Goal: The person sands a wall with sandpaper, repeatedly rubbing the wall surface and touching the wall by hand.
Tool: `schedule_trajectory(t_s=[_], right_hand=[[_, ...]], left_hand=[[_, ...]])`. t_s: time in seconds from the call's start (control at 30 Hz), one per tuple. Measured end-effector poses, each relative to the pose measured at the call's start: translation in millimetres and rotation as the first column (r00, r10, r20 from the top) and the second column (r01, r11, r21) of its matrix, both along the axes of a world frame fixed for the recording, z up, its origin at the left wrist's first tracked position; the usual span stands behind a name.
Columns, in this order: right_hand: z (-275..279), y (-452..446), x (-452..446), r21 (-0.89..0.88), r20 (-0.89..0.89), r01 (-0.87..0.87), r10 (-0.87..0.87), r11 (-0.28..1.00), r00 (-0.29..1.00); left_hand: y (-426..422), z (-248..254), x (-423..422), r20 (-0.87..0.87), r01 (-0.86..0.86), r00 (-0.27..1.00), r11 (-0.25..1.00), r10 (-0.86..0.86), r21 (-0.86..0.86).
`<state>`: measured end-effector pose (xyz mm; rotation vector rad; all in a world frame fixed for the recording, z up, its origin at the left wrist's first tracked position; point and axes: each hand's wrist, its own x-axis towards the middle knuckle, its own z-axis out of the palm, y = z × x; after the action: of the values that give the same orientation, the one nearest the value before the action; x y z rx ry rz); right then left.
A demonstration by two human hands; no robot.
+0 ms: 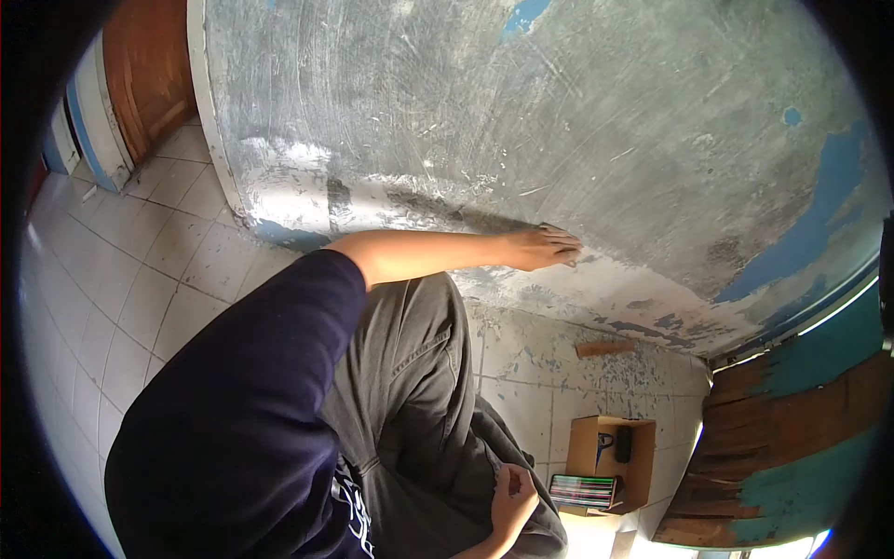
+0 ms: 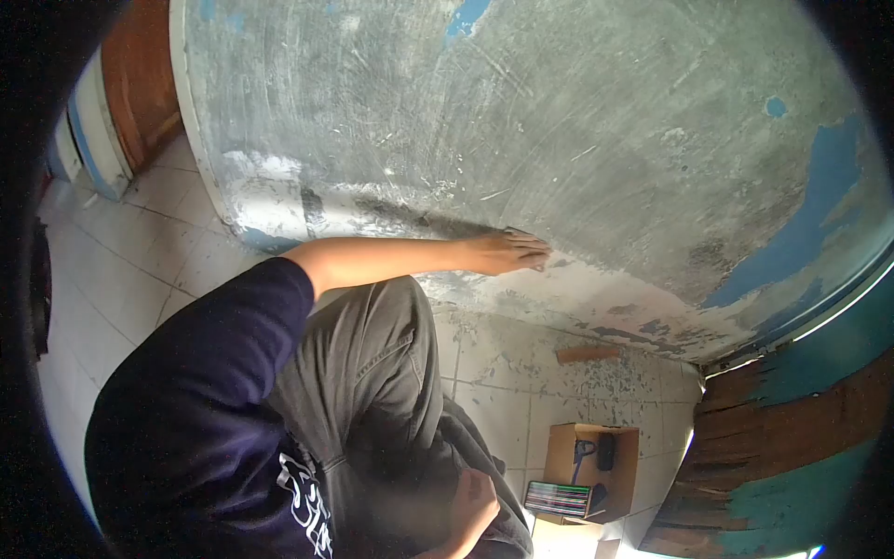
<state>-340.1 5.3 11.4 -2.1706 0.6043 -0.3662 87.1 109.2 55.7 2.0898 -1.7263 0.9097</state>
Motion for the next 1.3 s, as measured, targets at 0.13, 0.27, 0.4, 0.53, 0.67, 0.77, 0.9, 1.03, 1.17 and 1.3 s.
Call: schedule_trajectory(t_s=[0.13, 0.27, 0.4, 0.53, 0.67, 0.77, 0.9, 1.03, 1.17, 1.3], right_hand=[[-2.1, -0.9, 5.3, 0.014, 0.022, -0.005, 0.005, 1.0, 1.0], [-0.8, -2.2, 7.1, -0.032, 0.022, -0.021, 0.022, 0.999, 1.0], [1.0, -0.1, 4.3, -0.054, 0.028, -0.027, 0.029, 0.998, 0.999], [1.4, 0.6, 0.8, -0.039, 0.034, -0.01, 0.011, 0.999, 0.999], [-3.1, -1.6, 1.0, -0.034, 0.077, -0.006, 0.008, 0.999, 0.997], [11.0, 5.4, 6.9, -0.043, 0.034, 0.026, -0.024, 0.999, 0.999], [20.7, 3.7, 7.7, -0.056, -0.033, 0.026, -0.028, 0.998, 0.999], [21.3, 2.0, 8.8, 0.015, 0.001, 0.025, -0.025, 1.0, 1.0], [17.3, 1.3, 4.7, -0.058, 0.005, 0.019, -0.019, 0.998, 1.0], [18.9, 3.9, 3.5, -0.03, 0.043, 0.061, -0.06, 0.998, 0.997]], left_hand=[[15.9, 4.4, -5.7, -0.056, -0.032, 0.998, 0.999, 0.032, -0.007], [-14.9, 1.2, -2.8, -0.054, -0.052, 0.997, 0.998, 0.05, -0.028], [-59.5, -2.1, -2.1, -0.098, -0.064, 0.994, 0.996, 0.058, -0.062], [-57.1, 4.4, -6.2, -0.196, -0.079, 0.978, 0.996, 0.071, -0.033], [-8.2, 18.5, -13.1, -0.374, -0.07, 0.925, 0.997, 0.074, 0.025], [31.2, 27.4, -22.2, -0.281, -0.091, 0.954, 0.994, 0.106, 0.064], [35.9, 25.5, -19.4, -0.194, -0.105, 0.973, 0.987, 0.128, 0.125], [11.0, 27.9, -13.9, -0.195, -0.115, 0.97, 0.981, 0.145, 0.158], [-23.4, 38.4, -15.7, -0.246, -0.11, 0.957, 0.976, 0.155, 0.188], [-33.1, 29.2, -7.2, -0.217, -0.09, 0.969, 0.986, 0.118, 0.137]])
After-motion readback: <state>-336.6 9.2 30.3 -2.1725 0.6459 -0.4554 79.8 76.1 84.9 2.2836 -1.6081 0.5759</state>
